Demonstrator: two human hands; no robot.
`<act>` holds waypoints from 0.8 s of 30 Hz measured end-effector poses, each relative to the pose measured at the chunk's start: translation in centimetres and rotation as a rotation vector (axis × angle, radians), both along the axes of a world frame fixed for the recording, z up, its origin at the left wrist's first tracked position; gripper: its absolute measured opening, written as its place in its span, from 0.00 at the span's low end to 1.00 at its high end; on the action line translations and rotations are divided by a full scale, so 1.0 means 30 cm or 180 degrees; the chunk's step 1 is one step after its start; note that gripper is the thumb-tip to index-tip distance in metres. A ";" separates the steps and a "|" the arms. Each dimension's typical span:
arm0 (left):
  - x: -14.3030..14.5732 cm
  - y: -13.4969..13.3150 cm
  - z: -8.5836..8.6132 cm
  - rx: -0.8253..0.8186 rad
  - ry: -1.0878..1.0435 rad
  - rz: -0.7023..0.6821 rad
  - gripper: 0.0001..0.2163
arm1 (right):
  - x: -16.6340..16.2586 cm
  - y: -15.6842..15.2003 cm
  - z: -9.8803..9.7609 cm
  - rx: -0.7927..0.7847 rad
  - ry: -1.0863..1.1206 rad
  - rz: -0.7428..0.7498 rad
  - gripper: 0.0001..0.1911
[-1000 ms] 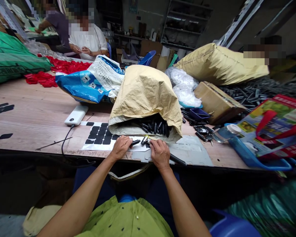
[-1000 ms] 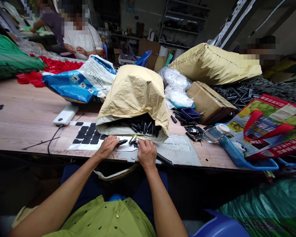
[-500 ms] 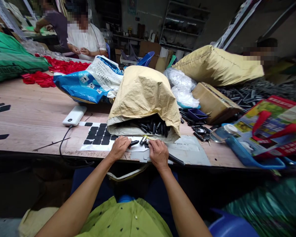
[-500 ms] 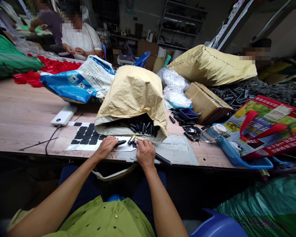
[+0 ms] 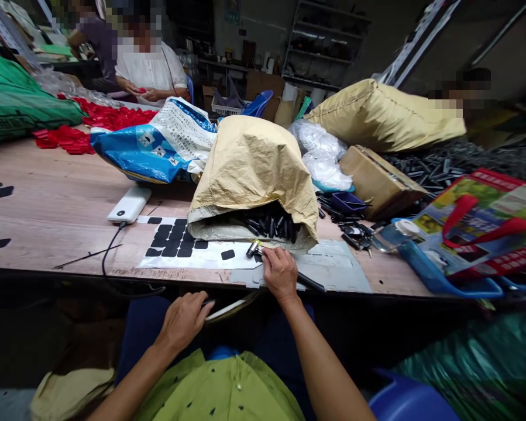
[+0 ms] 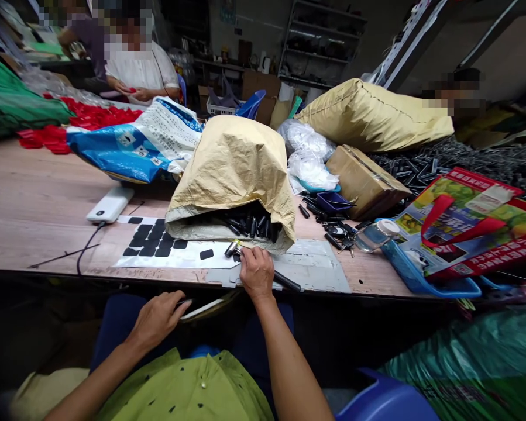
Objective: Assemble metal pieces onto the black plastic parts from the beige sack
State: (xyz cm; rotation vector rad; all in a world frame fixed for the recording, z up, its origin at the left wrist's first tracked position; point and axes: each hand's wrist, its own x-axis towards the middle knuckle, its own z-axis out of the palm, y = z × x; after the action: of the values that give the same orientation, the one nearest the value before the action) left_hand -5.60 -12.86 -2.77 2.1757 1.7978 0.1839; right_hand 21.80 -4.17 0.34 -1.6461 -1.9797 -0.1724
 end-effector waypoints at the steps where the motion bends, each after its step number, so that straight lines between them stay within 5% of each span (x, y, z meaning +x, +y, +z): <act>1: -0.006 0.006 -0.019 -0.0074 0.0232 0.0143 0.14 | -0.001 0.000 0.001 -0.0005 -0.0015 -0.0004 0.10; 6: -0.001 0.034 -0.014 -0.0435 0.0733 0.0336 0.12 | -0.001 -0.001 0.003 0.0014 -0.0045 -0.0005 0.10; 13: 0.037 0.078 0.186 -0.0630 -0.0358 -0.0025 0.15 | -0.001 -0.002 0.000 0.0030 0.0031 0.0009 0.10; 15: 0.057 0.166 0.236 -0.0272 -0.0596 0.0069 0.16 | -0.001 -0.001 0.000 0.0025 0.0011 -0.0003 0.10; 19: 0.108 0.414 0.272 0.0771 -0.0507 0.0940 0.14 | 0.001 0.000 -0.003 0.0013 -0.0037 -0.0013 0.10; 24: 0.161 0.644 0.266 0.0388 -0.0145 0.1827 0.17 | 0.004 0.001 -0.007 -0.0010 -0.0002 0.0015 0.11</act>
State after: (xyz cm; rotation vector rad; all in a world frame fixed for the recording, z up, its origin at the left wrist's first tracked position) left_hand -0.77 6.46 5.20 1.6485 2.3904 0.4742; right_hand 21.93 -4.15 0.14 -1.6436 -1.9850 -0.1679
